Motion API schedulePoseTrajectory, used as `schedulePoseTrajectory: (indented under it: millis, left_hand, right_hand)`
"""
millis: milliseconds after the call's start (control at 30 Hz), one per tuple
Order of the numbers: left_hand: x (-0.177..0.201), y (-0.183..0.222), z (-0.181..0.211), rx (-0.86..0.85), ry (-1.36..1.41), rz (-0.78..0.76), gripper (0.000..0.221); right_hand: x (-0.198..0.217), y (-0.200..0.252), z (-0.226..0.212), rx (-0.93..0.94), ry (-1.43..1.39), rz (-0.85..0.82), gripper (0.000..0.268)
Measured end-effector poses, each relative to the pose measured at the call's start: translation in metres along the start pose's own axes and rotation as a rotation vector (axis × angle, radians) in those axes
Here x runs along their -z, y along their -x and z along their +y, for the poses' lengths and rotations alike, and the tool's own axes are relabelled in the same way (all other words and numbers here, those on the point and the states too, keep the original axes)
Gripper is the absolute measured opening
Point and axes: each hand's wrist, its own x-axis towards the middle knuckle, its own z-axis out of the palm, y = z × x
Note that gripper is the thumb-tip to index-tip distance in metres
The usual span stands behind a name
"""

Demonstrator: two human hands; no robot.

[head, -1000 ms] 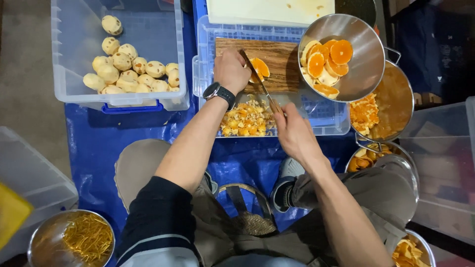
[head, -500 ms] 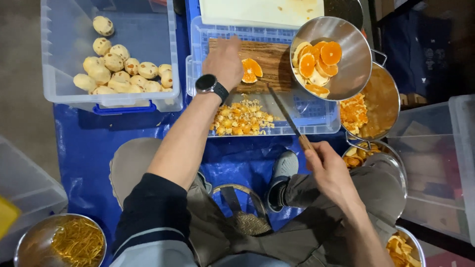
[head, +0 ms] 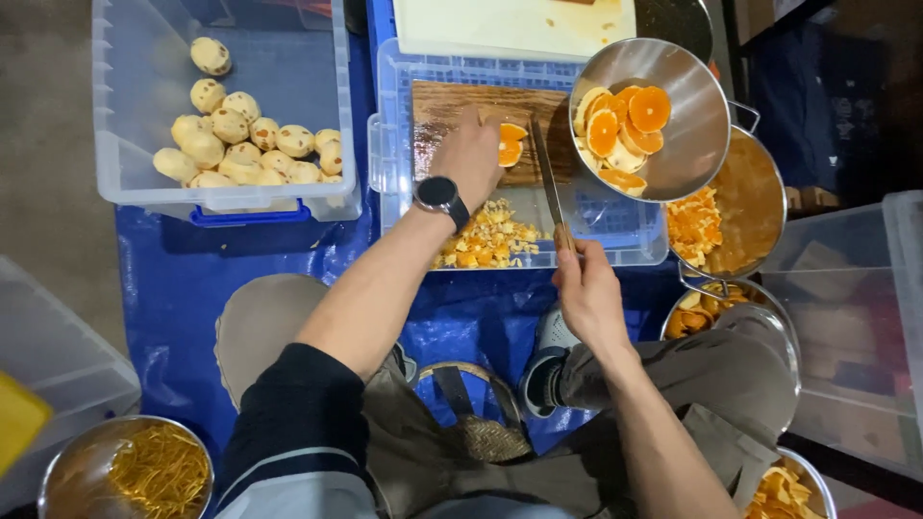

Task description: The person is slicing oranges and other citrus fruits on a wooden cutting board using a knife, then transferring the slices into a metal bowl.

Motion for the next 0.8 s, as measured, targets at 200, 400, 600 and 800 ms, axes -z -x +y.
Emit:
schedulePoseTrajectory:
  millis: [200, 400, 600, 800]
  left_hand:
    - [-0.005, 0.004, -0.010, 0.005, 0.034, 0.082, 0.056]
    - [0.000, -0.002, -0.023, -0.207, -0.063, 0.111, 0.055]
    - [-0.002, -0.004, -0.025, -0.231, -0.076, 0.076, 0.046]
    - [0.004, 0.003, -0.010, -0.082, 0.022, 0.172, 0.060]
  right_hand:
    - [-0.017, -0.015, -0.013, 0.046, -0.039, 0.004, 0.042]
    - [-0.012, -0.010, -0.013, 0.102, -0.022, 0.039, 0.041]
    - [-0.011, 0.012, -0.025, 0.069, -0.016, 0.014, 0.037]
    - [-0.015, 0.016, -0.026, 0.106, -0.156, 0.059, 0.031]
